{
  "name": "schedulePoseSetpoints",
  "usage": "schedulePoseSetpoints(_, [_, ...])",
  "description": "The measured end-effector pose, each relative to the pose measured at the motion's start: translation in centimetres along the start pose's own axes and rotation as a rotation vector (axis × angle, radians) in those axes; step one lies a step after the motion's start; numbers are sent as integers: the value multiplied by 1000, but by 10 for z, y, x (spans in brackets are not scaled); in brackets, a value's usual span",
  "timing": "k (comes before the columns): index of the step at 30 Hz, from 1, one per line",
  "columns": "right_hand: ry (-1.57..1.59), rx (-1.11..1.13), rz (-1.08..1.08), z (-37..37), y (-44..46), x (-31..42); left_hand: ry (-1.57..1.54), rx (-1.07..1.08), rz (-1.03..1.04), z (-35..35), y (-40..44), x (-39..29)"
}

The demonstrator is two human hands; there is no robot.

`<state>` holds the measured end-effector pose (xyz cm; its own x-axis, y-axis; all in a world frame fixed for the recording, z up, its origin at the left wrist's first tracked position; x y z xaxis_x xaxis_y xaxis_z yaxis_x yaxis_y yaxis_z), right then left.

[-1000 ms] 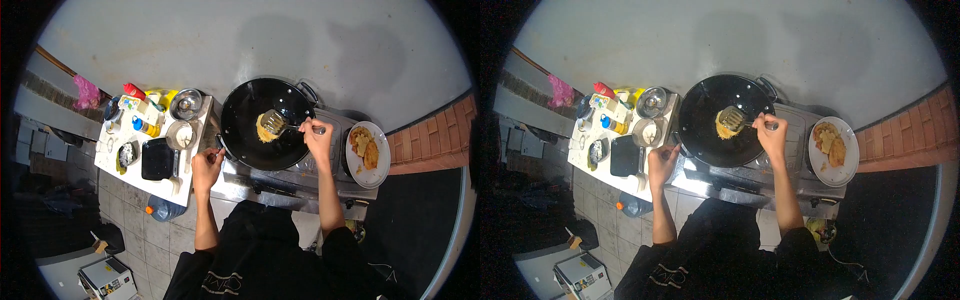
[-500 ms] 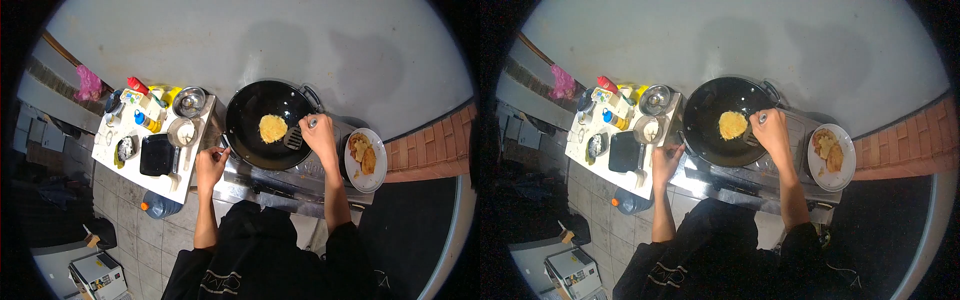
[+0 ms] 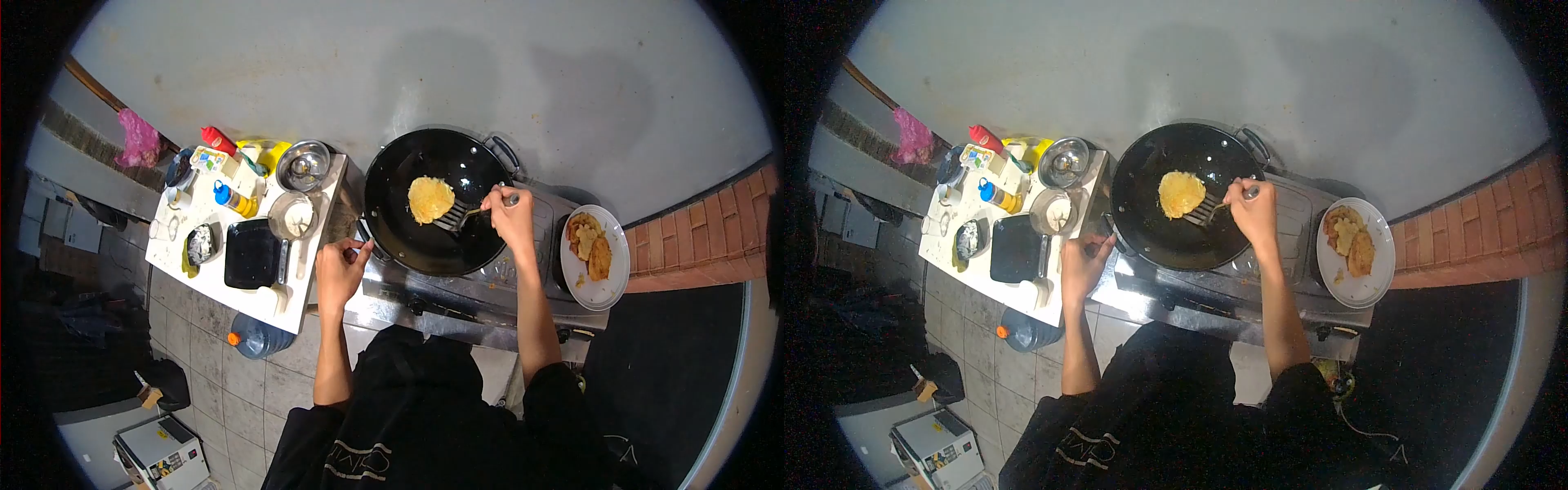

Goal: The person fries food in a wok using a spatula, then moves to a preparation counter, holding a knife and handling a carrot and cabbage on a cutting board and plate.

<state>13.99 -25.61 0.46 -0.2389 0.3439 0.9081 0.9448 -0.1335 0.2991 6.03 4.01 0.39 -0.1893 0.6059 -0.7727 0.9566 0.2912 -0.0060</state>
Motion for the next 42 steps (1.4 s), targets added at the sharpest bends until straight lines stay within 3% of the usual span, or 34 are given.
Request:
schedulePoseSetpoints(2, [119,23,176,-5,-2,-10,-8,-8,14,-1,0,-1])
schedulePoseSetpoints(5, [121,101,129,-4,-8,-19,-20,0,9,0,0,1])
schedulePoseSetpoints(23, [293,-7,168,-4,-10,-9,-9,7,18,0,1,2])
schedulePoseSetpoints(25, [89,17,-74,-7,1,7,-11,8,23,-1,1,2])
schedulePoseSetpoints(27, [24,26,-109,-4,17,23,-15,10,29,-1,0,1])
schedulePoseSetpoints(29, [-154,57,-276,4,34,45,-17,-6,36,-1,0,-1])
schedulePoseSetpoints(33, [-232,235,-277,35,65,83,-14,5,32,0,1,1])
schedulePoseSetpoints(42, [-266,348,-498,104,88,117,9,25,-46,-5,-1,-5])
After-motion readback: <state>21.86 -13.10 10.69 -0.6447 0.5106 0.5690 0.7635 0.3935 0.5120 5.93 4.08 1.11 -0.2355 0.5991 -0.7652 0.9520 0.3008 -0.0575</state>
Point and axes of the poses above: each hand's wrist, its own y-axis towards the middle knuckle, its own z-axis out of the palm, x = y × z, the point moved 3 cm from there along y, towards the middle knuckle, and after that the axes turned 6 degrees about -z, right-handed, at the moved point
